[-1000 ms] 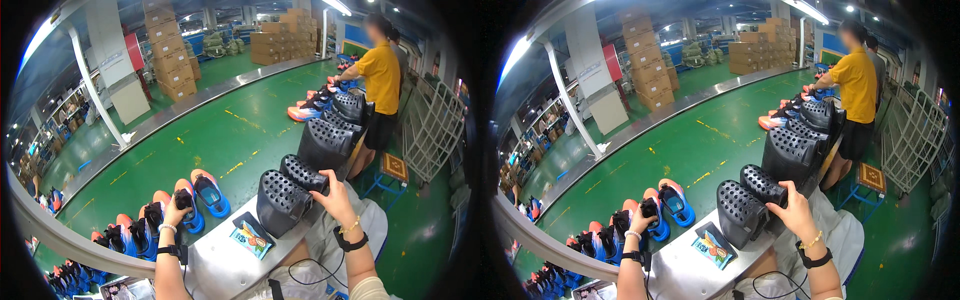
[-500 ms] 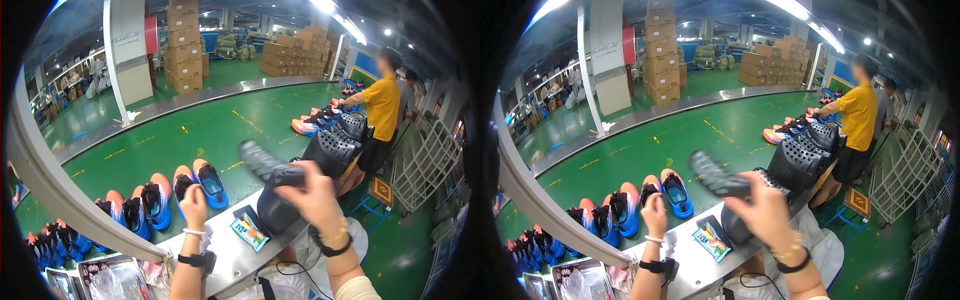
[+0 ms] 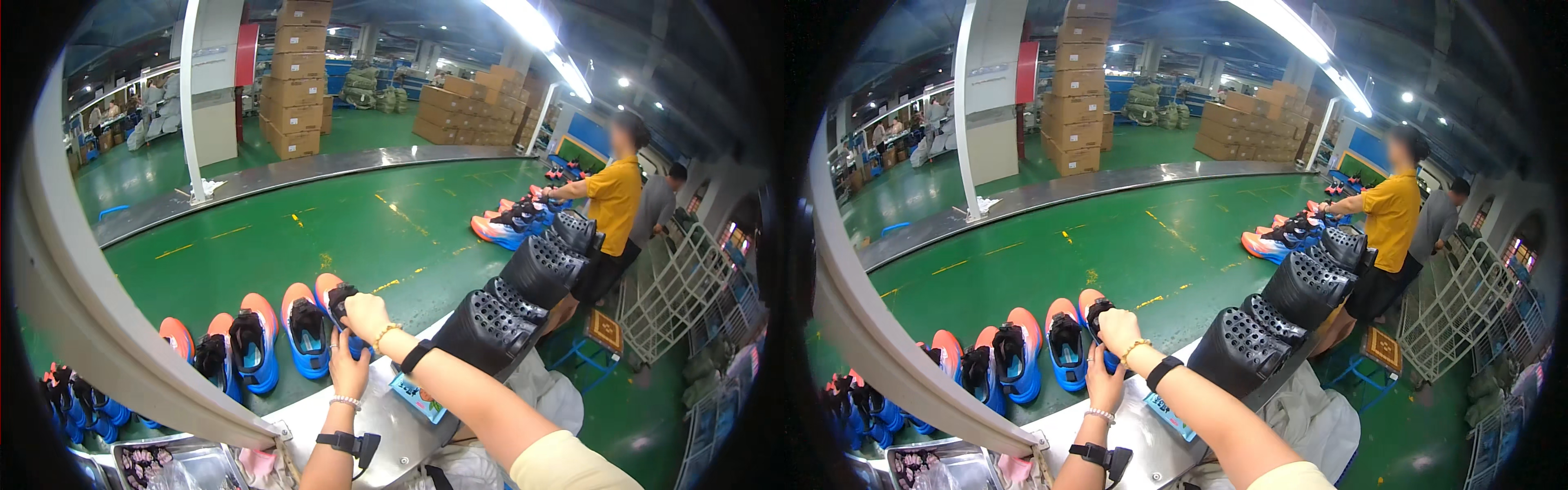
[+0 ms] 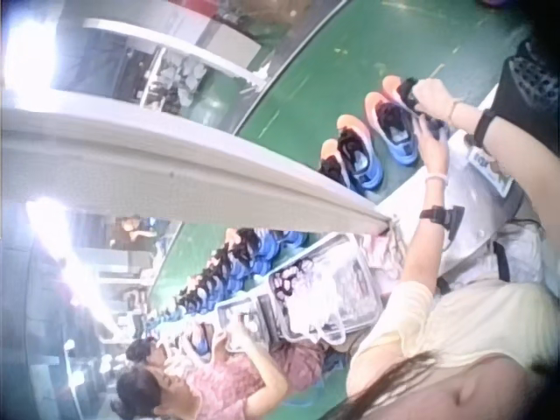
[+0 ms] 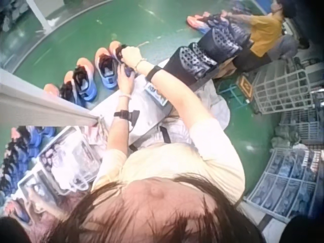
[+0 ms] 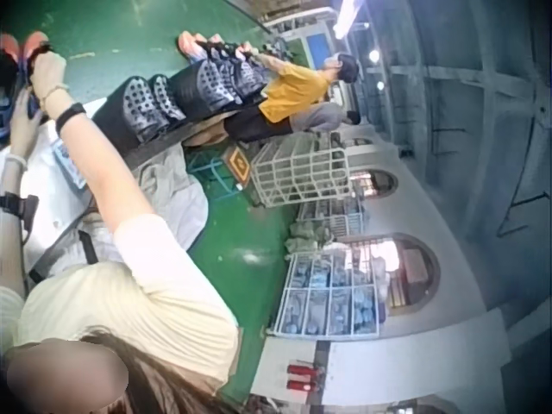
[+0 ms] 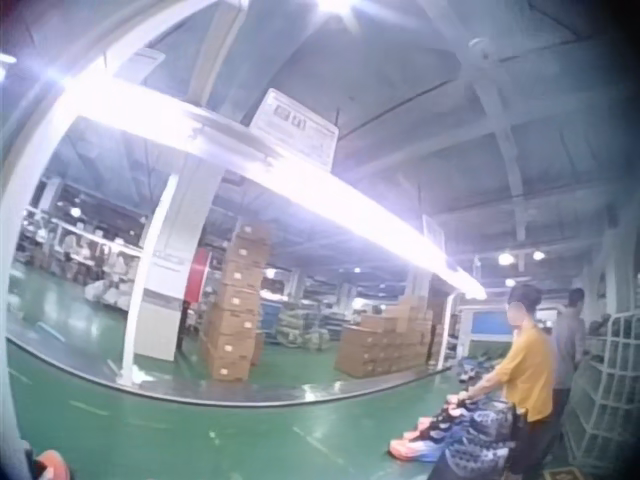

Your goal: Organizing and pairing shoes with shoe lasts on a factory production line.

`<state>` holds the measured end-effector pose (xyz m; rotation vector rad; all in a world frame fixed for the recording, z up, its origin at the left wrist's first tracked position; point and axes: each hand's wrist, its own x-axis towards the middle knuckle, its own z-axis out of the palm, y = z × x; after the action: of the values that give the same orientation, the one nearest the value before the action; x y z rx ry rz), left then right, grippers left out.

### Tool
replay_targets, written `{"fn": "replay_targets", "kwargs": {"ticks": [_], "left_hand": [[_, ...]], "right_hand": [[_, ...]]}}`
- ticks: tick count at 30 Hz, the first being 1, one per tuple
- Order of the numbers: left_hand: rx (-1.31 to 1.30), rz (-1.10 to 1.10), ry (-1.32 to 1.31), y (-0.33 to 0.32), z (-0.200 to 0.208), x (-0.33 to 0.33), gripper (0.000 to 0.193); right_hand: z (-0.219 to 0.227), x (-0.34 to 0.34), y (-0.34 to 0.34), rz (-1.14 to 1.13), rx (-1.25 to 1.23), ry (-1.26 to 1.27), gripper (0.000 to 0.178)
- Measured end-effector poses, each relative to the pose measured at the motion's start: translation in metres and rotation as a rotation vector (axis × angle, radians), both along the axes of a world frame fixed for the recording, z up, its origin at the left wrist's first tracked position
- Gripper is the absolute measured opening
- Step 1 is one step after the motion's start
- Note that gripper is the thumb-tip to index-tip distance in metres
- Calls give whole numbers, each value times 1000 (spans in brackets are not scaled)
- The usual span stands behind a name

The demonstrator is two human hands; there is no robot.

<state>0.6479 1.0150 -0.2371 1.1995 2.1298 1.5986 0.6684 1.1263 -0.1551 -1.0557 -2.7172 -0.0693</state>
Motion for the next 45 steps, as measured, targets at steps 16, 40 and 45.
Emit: {"fn": "replay_targets", "kwargs": {"ticks": [16, 40, 45], "left_hand": [[-7, 121, 115, 9, -13, -1, 42], [1137, -386, -609, -27, 239, -31, 14], [1259, -303, -577, -34, 277, -12, 15]], "right_hand": [[-36, -29, 25, -167, -335, 79, 25], [-7, 159, -126, 467, -1123, 901, 37], [-31, 195, -199, 501, -1956, 672, 45]]}}
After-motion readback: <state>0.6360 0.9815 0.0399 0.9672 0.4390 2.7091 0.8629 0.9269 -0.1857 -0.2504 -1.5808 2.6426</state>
